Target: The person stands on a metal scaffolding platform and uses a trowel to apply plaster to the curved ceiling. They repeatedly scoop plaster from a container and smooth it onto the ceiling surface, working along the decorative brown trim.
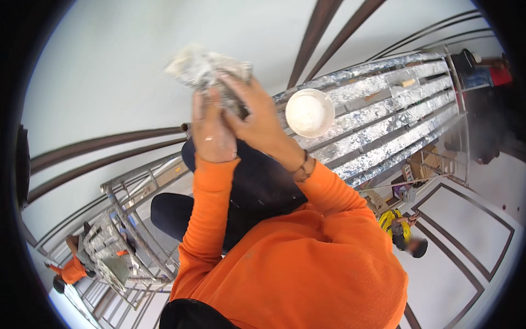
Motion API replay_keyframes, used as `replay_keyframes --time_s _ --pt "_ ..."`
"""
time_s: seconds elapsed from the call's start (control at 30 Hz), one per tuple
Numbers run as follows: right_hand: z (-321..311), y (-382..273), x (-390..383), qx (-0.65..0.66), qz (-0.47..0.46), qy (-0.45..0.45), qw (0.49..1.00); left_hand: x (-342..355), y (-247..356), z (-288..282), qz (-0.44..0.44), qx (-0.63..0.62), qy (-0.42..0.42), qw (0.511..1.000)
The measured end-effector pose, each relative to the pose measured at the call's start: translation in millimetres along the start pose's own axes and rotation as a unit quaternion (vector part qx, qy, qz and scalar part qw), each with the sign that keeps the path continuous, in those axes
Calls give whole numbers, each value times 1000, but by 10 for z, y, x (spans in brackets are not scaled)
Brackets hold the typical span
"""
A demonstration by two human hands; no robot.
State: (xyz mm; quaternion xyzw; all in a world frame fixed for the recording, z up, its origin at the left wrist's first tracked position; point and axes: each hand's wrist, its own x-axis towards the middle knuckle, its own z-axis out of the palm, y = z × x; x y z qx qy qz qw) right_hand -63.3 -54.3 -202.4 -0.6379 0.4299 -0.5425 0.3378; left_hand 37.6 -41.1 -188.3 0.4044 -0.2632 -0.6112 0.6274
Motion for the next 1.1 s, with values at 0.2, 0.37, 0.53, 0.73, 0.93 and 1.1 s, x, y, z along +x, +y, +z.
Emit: replay_keyframes --time_s 0.2,0.37,0.53,0.73,0.93,1.1 --pt "-1286 852 -532 -116 184 36 975 -287 -811 454 -140 46 -14 989" --pt "-1730 1249 -889 -270 300 -206 891 -403 -811 398 -157 74 -94 980" --pt "-1830 1741 -1104 -293 214 -169 916 -264 -95 448 16 154 -79 985" --pt "-2865 2494 -1134 -359 177 129 907 389 804 -777 114 247 -46 961" --pt "-4529 3784 -807 -418 345 357 760 855 -758 -1414 -207 413 -65 885" --pt "-5817 4144 -623 -357 347 339 799 591 -2551 -565 -361 384 -291 799"
